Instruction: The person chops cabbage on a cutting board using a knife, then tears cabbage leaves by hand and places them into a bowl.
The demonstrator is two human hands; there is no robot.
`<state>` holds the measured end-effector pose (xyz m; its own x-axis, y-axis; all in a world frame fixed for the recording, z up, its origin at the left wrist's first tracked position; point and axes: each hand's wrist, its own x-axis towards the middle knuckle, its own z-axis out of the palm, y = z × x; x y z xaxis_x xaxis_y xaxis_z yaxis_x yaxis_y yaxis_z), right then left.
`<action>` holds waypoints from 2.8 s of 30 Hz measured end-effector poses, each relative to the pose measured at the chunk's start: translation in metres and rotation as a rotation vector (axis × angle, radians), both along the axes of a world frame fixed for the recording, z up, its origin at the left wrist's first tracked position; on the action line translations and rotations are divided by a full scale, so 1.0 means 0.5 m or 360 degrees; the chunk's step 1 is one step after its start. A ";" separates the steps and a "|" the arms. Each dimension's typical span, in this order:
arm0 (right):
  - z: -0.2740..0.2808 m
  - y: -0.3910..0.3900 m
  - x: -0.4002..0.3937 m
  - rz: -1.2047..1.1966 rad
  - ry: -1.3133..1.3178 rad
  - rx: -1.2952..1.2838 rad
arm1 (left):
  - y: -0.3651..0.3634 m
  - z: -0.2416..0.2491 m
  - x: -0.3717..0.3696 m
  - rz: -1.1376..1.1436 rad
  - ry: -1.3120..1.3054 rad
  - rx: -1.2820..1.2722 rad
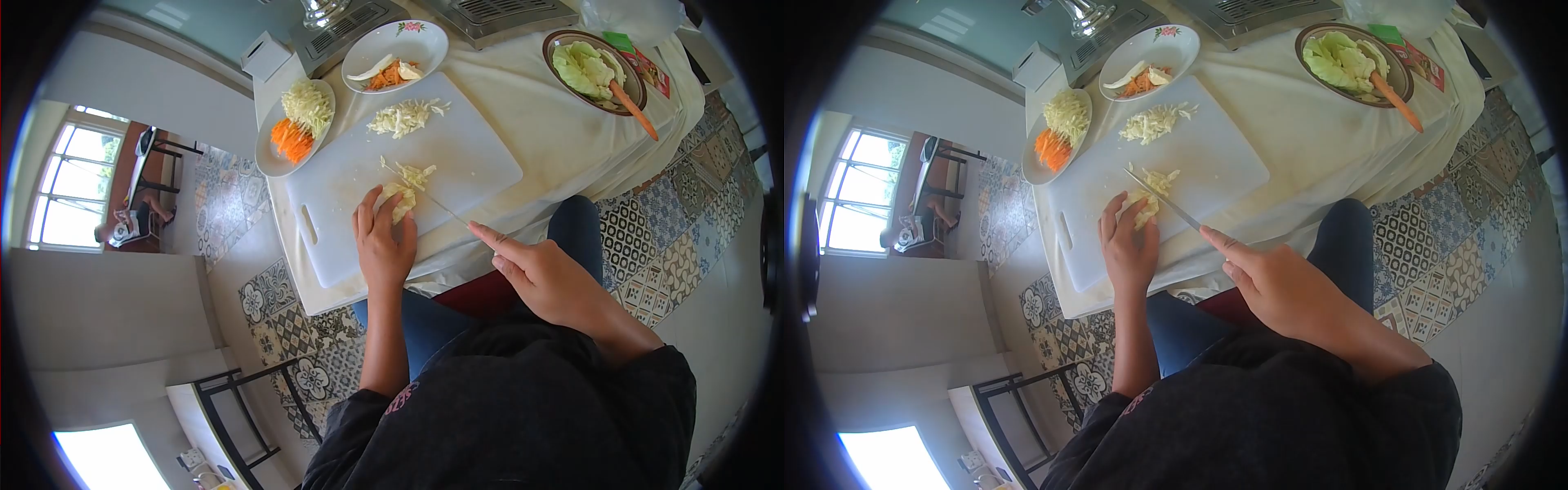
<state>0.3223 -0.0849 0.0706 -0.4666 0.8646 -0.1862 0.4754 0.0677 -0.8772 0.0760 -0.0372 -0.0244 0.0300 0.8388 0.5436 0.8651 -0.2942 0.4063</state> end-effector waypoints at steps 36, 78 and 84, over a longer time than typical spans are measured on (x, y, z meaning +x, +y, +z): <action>-0.028 0.027 -0.030 0.0108 -0.0112 -0.0011 | 0.001 0.002 0.003 0.0033 -0.0035 -0.0055; -0.051 -0.012 -0.027 0.0043 0.0088 0.0231 | 0.005 -0.008 0.001 0.0096 -0.0068 0.0019; -0.080 -0.012 -0.036 0.0025 0.0071 0.0294 | 0.006 -0.012 -0.001 0.0101 -0.0080 -0.0017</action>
<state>0.3041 -0.0909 0.0305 -0.4845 0.8748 -0.0036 0.4340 0.2368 -0.8692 0.0757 -0.0340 -0.0303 -0.0503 0.8441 0.5339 0.8602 -0.2350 0.4526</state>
